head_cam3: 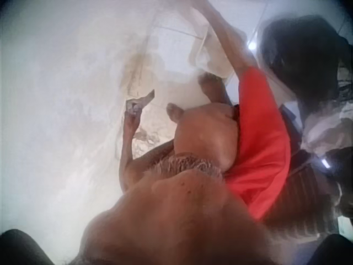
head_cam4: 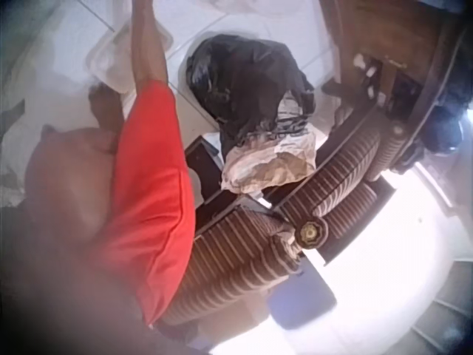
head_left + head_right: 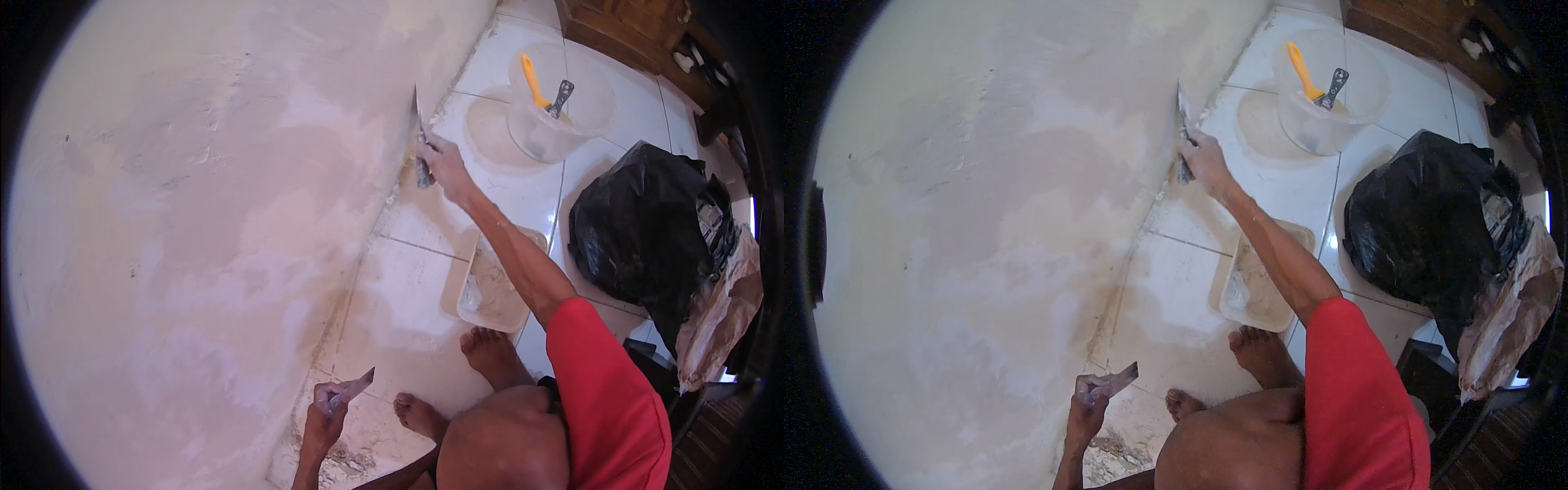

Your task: The person applies spackle to a wall using putty knives, repeatedly scooping paste from a container, transferring it between the putty knives, and smoothing it onto the wall surface.

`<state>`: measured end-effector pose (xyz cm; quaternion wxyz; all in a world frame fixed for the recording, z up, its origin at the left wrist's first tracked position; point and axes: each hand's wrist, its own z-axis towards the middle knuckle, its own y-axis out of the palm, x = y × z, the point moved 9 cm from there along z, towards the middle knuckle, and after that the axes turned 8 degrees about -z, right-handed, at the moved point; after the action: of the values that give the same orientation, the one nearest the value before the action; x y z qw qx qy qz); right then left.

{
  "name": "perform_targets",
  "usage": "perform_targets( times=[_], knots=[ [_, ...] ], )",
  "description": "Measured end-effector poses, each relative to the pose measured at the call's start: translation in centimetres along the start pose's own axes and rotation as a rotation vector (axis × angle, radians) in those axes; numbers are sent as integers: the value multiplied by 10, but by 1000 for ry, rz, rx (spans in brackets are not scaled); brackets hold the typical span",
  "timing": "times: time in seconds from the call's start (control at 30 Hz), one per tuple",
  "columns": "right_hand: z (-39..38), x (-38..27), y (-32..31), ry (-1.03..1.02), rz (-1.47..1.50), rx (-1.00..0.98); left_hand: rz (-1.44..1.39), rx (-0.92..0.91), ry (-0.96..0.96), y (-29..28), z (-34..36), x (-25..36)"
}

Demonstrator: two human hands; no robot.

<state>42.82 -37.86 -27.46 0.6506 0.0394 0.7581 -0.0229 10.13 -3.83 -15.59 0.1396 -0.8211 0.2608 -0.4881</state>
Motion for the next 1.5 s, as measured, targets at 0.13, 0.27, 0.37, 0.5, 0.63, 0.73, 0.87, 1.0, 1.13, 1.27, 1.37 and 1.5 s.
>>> perform_targets(
  times=[0.13,0.27,0.37,0.5,0.63,0.73,0.87,1.0,1.13,1.27,1.37,1.5],
  knots=[
    [-49,0,45,-114,-117,-36,17,-30,-149,1,0,-6],
    [-106,-19,64,-188,-195,-139,32,-63,-105,1,0,-1],
    [-104,1,44,39,-36,-211,0,-27,-117,2,1,7],
    [-63,-15,24,92,347,-84,8,-31,-111,0,-4,-8],
    [-73,-42,48,-63,173,39,23,-23,-142,-5,-8,-16],
    [-64,-30,71,-133,55,110,25,-18,-102,-2,-7,-5],
    [-69,-19,109,-135,-119,65,-12,-17,-112,-3,-8,-11],
    [-115,6,131,-100,-214,-95,70,-70,-64,0,-4,-14],
    [-128,-5,79,-66,-6,-92,53,-43,-43,4,1,-10],
    [-57,-6,53,137,376,4,17,-51,-111,-1,-10,-24],
    [-42,-9,61,293,683,-87,19,-55,-147,5,-7,-15],
    [-57,-57,75,174,709,-72,44,-49,-141,3,-7,-12]
  ],
)
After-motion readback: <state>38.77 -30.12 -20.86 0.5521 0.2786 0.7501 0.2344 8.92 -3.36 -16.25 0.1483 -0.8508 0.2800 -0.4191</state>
